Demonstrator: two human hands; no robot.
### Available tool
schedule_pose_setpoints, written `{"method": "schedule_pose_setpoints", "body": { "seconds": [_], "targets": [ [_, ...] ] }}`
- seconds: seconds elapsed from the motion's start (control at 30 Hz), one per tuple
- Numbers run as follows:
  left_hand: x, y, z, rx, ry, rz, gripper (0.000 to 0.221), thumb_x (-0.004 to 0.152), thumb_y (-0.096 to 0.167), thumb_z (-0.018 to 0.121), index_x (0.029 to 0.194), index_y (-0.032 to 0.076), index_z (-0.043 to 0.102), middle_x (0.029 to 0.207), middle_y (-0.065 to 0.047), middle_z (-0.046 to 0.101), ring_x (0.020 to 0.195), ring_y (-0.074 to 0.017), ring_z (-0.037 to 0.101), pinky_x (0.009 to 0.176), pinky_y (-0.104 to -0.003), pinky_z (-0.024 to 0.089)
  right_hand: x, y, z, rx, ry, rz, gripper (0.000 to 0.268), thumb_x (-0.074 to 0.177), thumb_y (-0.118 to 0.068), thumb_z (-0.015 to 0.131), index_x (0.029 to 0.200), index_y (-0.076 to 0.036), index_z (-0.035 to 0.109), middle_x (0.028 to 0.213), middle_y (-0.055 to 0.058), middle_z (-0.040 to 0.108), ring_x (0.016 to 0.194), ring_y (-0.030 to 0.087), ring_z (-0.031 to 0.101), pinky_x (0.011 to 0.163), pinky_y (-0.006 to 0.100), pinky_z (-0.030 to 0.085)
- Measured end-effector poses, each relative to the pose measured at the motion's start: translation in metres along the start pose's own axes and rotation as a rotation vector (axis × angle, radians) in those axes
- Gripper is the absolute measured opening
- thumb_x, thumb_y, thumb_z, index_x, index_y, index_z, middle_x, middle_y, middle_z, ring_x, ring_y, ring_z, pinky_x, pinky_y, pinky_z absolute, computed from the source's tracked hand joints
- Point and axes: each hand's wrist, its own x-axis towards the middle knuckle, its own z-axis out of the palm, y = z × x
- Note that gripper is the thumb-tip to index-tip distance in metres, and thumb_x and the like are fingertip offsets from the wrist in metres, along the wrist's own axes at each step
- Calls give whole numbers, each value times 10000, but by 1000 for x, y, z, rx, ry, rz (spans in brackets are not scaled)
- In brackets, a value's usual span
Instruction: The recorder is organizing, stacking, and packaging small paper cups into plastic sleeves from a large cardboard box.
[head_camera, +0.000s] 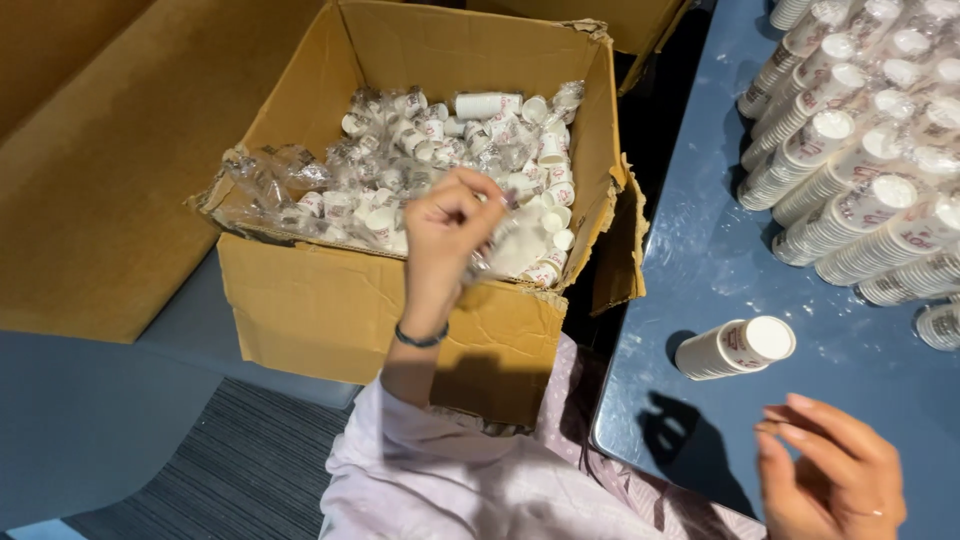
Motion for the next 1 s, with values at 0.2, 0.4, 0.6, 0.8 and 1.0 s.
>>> {"method": "schedule_pose_setpoints", "body": {
  "seconds": [0.2,0.4,0.6,0.8,1.0],
  "targets": [
    [-50,34,91,-115,-362,-364,355,892,-14,740,595,-5,545,1043,-130,689,530,-65,616,469,-186,476,59,-53,38,-231,-318,-385,463,588,-143,944,935,21,685,1132,122,725,793,244,643,658,352,524],
    [-88,-15,105,-482,-609,-634,345,960,83,747,664,-10,597,1146,-199,697,829,-99,663,739,-209,536,66,-56,30,-49,-346,-309,271,676,-122,888,883,-92,715,1041,62,702,887,207,623,693,315,499],
    [-108,-43,130,-447,-647,-841,266,912,60,729,667,-18,664,1216,-217,715,786,-108,677,703,-219,528,52,-40,13,-115,-498,-192,374,649,-131,919,986,-62,772,940,4,732,823,189,634,712,356,496],
    [-104,-46,138,-815,-527,-833,349,1087,160,513,1315,-80,624,1336,-193,644,1149,-177,667,961,-282,539,40,-9,13,297,-493,31,204,766,67,719,871,-62,601,1101,86,714,940,180,693,821,320,569],
    [-108,-40,133,-831,-660,-802,466,1097,185,493,1485,-69,446,1442,-165,573,1313,-232,585,1134,-356,500,11,34,11,854,-175,669,176,982,79,690,1139,30,627,990,144,681,774,159,632,632,286,516]
  ]
}}
